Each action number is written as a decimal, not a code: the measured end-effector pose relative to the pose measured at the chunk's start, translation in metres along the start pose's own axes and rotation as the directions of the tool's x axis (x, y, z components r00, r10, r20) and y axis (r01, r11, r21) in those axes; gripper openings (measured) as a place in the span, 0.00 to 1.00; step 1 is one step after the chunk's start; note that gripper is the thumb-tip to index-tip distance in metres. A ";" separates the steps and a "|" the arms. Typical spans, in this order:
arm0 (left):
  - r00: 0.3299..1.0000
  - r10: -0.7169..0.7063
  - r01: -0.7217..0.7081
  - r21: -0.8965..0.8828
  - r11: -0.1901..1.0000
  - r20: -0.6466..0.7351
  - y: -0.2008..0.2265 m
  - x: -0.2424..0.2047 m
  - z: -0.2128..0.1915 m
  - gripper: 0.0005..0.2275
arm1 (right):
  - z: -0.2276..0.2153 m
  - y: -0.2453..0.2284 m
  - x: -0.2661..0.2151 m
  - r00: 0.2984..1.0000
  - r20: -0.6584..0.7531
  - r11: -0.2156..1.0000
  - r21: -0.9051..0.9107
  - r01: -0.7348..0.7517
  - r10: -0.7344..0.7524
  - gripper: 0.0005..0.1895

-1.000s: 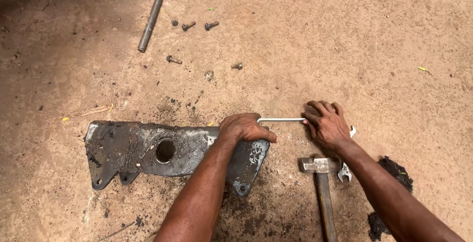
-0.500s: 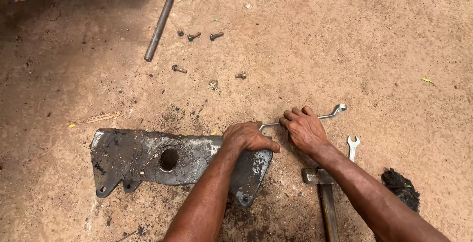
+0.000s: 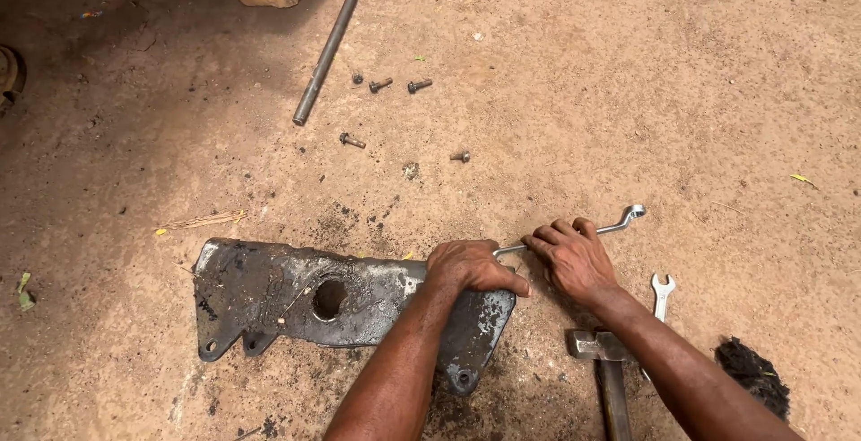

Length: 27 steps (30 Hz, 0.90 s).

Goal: Using a hammer and various wrenches to adjust or repair a heavy metal vehicle bracket on the ground.

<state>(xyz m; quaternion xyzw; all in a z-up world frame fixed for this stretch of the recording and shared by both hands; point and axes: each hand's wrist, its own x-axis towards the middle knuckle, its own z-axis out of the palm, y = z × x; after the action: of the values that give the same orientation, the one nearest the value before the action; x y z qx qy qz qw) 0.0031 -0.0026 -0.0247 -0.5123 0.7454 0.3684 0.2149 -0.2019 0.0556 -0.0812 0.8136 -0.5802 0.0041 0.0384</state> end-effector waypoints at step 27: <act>0.995 0.086 -0.086 0.007 0.996 -0.057 -0.005 0.011 0.007 0.55 | 0.005 -0.039 0.021 0.983 0.070 0.946 0.269 -0.183 0.170 0.17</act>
<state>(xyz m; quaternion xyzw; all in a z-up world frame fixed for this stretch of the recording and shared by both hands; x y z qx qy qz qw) 0.0030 -0.0043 -0.0383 -0.4897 0.7735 0.3606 0.1786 -0.1580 0.0483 -0.0875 0.7557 -0.6452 0.0693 -0.0884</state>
